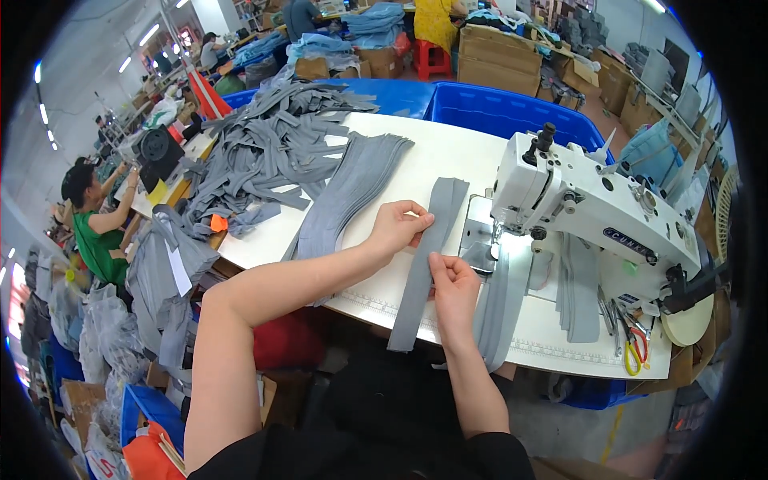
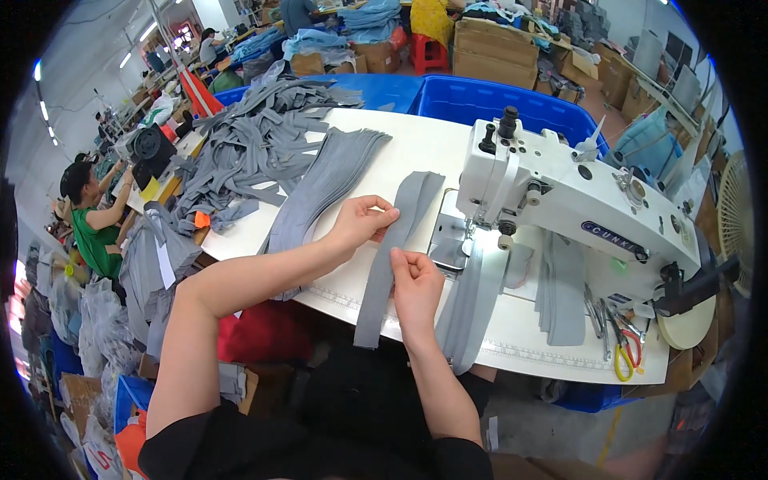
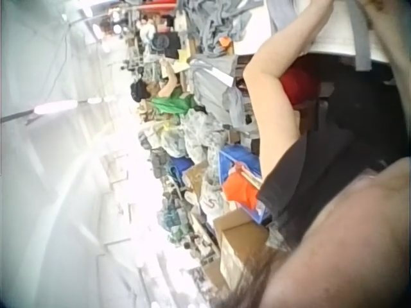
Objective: Sewing zippers onto fabric strips using an industrial sewing machine.
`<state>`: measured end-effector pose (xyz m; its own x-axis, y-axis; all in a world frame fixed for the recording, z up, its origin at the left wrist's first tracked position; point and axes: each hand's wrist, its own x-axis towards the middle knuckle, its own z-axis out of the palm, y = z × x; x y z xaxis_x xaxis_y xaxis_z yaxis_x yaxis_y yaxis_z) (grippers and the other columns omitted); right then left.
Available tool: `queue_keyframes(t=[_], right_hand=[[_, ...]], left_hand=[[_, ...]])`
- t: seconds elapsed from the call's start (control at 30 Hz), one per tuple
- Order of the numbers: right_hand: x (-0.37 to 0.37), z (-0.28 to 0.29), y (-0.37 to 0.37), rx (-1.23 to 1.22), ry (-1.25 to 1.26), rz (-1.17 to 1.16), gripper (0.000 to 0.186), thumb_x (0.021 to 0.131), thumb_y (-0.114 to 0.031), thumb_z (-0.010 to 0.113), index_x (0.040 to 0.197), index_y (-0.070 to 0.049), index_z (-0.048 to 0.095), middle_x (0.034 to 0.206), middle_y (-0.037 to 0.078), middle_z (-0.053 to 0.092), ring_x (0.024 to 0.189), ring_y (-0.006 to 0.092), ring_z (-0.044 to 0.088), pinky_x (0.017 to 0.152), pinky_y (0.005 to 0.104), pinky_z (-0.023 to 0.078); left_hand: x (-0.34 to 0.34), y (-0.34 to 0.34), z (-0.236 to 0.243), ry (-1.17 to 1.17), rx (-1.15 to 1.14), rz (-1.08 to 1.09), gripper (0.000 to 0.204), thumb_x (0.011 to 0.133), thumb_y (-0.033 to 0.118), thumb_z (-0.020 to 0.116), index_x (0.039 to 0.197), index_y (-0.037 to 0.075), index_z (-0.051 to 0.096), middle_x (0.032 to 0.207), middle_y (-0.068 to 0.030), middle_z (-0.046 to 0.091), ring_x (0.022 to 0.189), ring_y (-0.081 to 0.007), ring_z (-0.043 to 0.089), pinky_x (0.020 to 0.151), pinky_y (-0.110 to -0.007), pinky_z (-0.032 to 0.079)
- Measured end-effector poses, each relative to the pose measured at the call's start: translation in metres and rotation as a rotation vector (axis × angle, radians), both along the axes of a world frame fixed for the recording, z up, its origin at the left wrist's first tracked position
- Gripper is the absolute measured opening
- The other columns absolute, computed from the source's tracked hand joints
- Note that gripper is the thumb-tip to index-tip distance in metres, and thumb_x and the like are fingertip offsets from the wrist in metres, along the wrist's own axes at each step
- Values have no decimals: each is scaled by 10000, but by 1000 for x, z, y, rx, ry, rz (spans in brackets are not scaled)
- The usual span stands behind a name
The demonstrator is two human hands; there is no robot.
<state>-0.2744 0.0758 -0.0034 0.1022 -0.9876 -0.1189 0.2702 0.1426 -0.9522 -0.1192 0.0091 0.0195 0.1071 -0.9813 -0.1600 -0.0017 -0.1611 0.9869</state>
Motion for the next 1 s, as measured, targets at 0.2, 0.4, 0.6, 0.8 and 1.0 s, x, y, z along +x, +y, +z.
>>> queue_keyframes(t=[0.2, 0.4, 0.6, 0.8, 1.0], right_hand=[[-3, 11, -8, 94, -182, -23, 267, 1068, -306, 621, 1024, -46, 661, 846, -8, 700, 719, 54, 630, 612, 227, 486], [11, -1, -15, 30, -6, -63, 434, 1082, -203, 558, 1446, -4, 429, 968, 115, 742, 819, 112, 680, 695, 250, 513], [-8, 16, 5, -5, -27, 41, 535, 1039, -9, 470, 1550, -23, 313, 1023, 178, 727, 826, 165, 706, 700, 289, 564], [-42, 27, 48, 59, 14, 214, 511, 1040, 8, 447, 1536, -13, 329, 1120, 202, 699, 805, 176, 717, 672, 295, 584], [-52, 25, 70, 21, -153, 153, 441, 1074, -27, 455, 1507, -2, 369, 1173, 188, 690, 811, 161, 717, 752, 271, 576]], left_hand=[[15, -19, 3, 105, 53, -60, 217, 1030, 268, 677, 968, 61, 695, 1022, -55, 715, 902, -150, 676, 847, -316, 570], [27, -23, 15, 228, 168, -209, 267, 1121, 227, 463, 1194, -22, 526, 1306, -247, 665, 1218, -285, 664, 1064, -450, 537], [36, -34, 29, -30, 146, 9, 231, 1117, 201, 460, 1176, -11, 529, 1153, -215, 733, 972, -299, 747, 897, -441, 601], [131, -73, 5, -1127, -233, 82, 290, 978, 247, 676, 1087, -1, 574, 978, -186, 749, 842, -332, 725, 726, -430, 557], [4, 9, 39, -572, 386, -666, 757, 978, 700, 557, 965, -42, 706, 784, -149, 760, 594, -187, 704, 574, -320, 574]])
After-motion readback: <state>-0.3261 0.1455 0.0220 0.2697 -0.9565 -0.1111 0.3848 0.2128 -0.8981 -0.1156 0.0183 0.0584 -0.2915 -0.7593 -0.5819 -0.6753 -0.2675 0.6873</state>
